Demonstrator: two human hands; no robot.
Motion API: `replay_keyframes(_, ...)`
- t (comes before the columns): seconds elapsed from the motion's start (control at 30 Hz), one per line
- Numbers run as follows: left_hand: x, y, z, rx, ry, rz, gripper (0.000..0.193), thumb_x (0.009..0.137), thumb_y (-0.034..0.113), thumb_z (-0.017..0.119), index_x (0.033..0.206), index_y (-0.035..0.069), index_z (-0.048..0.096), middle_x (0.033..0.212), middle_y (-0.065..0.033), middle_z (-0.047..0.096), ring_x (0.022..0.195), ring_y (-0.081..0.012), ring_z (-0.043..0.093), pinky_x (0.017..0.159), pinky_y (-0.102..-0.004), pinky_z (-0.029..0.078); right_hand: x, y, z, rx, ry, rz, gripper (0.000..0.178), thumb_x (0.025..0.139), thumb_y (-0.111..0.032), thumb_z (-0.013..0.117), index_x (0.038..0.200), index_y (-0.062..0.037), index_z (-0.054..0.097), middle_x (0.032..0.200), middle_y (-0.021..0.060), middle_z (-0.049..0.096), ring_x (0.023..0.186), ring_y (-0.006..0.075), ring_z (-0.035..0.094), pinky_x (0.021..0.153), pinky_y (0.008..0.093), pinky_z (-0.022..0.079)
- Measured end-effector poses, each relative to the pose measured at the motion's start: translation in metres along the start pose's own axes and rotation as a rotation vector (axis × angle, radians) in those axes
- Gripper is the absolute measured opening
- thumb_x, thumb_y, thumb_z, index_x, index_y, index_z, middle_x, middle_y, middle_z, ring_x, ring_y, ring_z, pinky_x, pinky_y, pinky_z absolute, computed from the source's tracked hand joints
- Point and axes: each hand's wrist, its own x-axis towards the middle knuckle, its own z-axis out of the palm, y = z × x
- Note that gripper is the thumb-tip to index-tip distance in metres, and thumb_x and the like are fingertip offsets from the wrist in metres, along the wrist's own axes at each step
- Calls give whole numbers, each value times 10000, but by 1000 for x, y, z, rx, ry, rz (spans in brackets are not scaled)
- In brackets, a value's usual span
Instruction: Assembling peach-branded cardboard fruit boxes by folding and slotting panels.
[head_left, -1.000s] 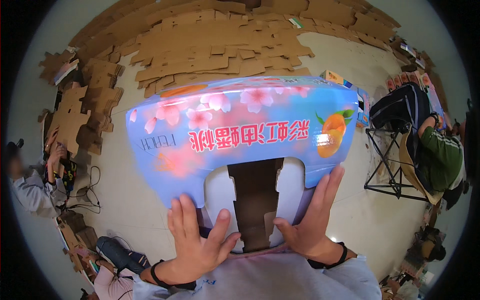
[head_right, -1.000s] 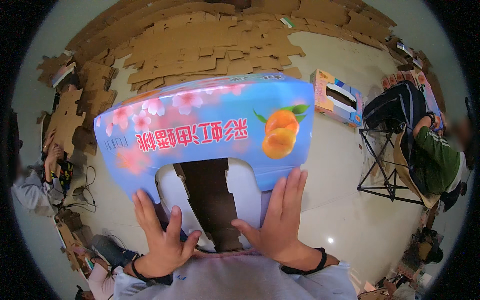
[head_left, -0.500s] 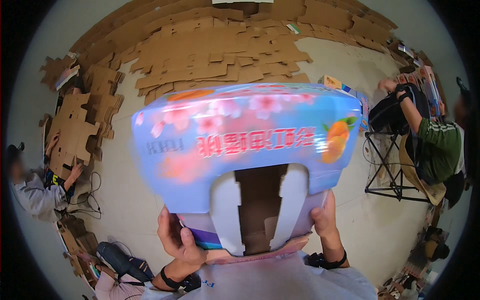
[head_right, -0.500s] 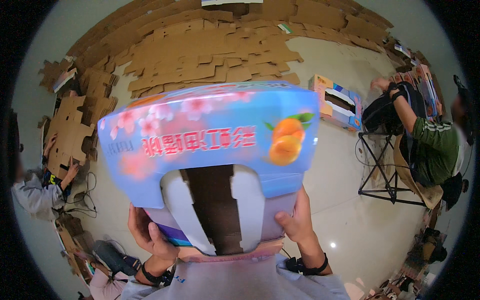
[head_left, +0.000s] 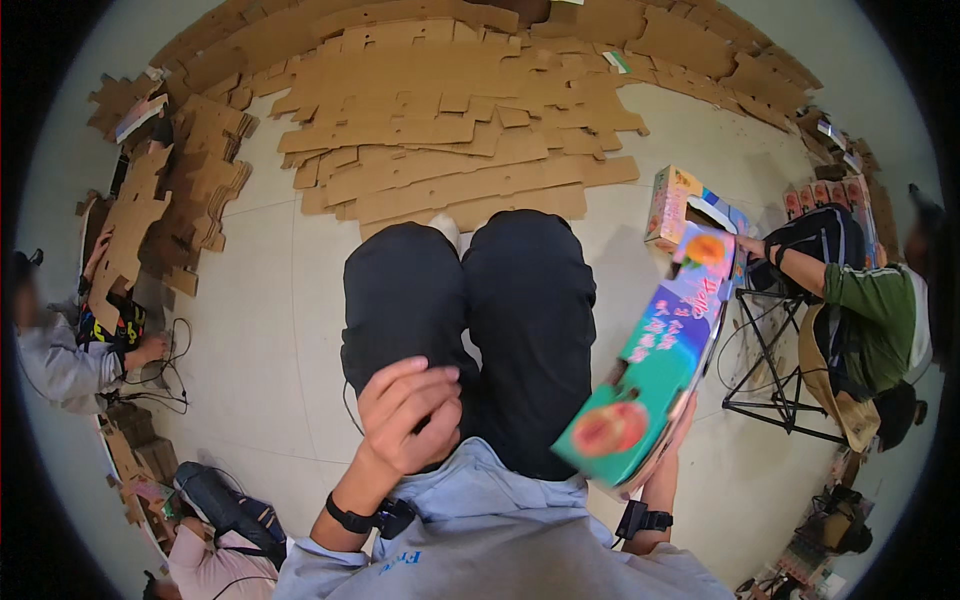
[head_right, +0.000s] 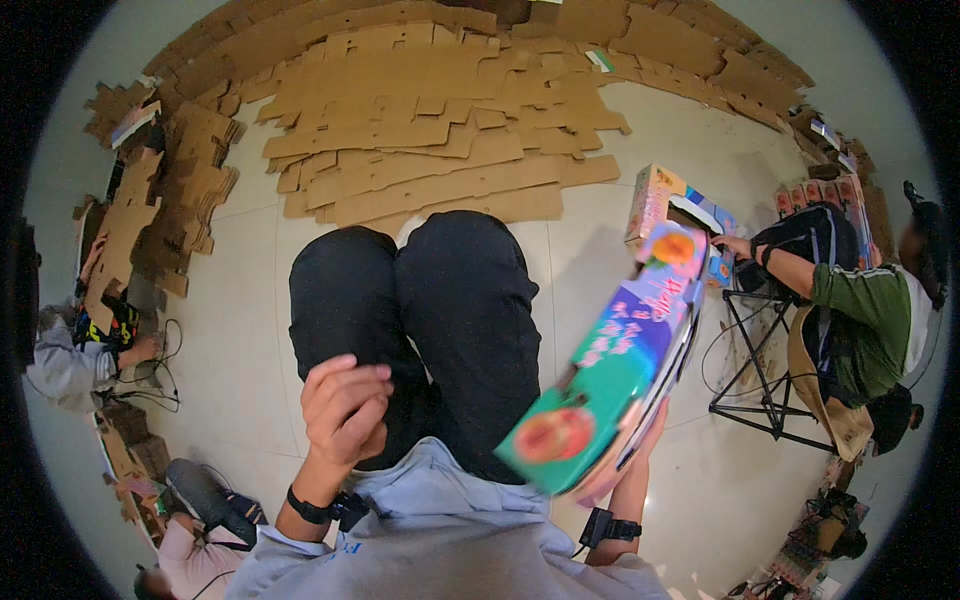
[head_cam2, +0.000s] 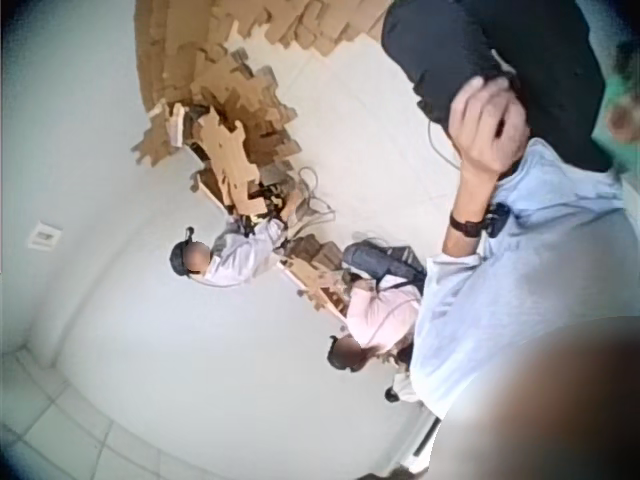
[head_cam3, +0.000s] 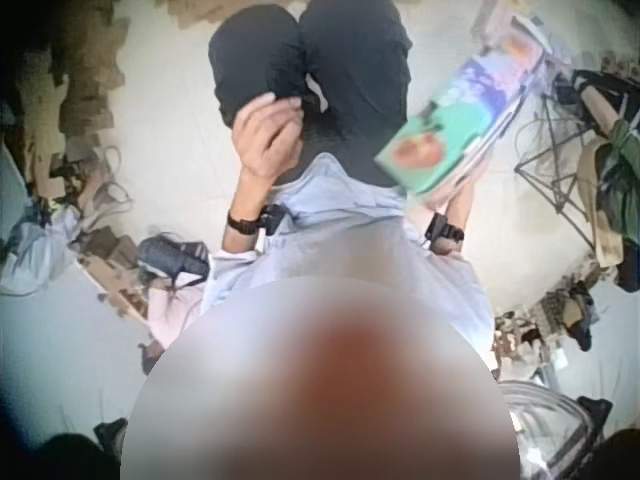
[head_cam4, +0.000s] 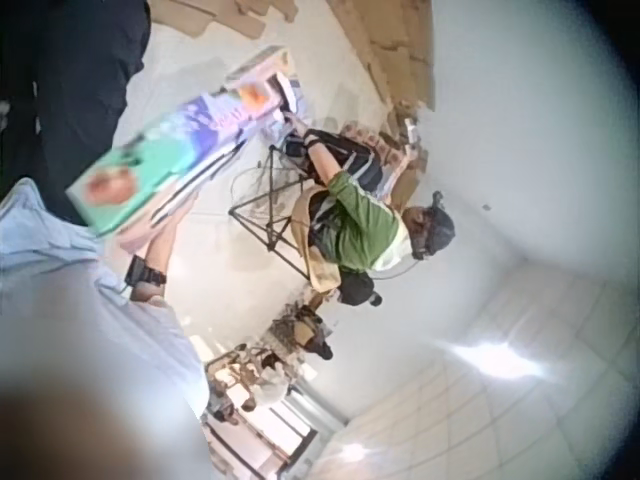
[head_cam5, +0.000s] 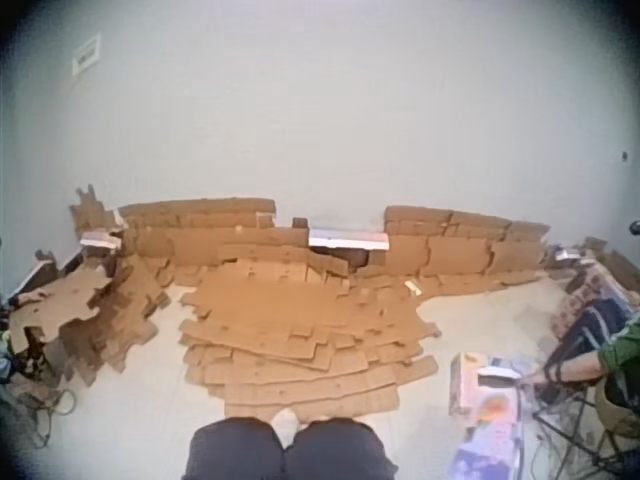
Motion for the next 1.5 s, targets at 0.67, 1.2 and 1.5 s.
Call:
replay_keyframes(0.67, -1, 4, 2, -145, -101, 7, 117, 731, 138, 681, 837, 173, 715, 685, 34, 584, 698, -149, 683, 891, -296, 608, 148, 51, -229, -175, 512, 177, 549, 1104, -412, 460, 1531, -66, 459, 1485, 130, 583, 1320, 294, 589, 1176, 427, 409)
replay_keyframes(1.2, -8, -11, -3, -201, -67, 49, 271, 885, 382, 742, 782, 134, 702, 691, 33, 589, 685, -127, 669, 892, -310, 613, 416, 24, 71, -693, 34, 335, 466, 1112, -306, 473, 1486, -29, 493, 1417, 156, 636, 1228, 223, 663, 1032, 307, 547)
replay_keyframes(1.5, 2, -17, -47, -9, -157, -190, 405, 1020, 314, 580, 693, 98, 682, 602, 14, 573, 540, -130, 564, 690, -288, 500, 520, 142, 235, -1189, -478, 209, 442, 1052, -292, 612, 1453, -108, 583, 1395, 79, 645, 1275, 157, 598, 1013, 315, 493)
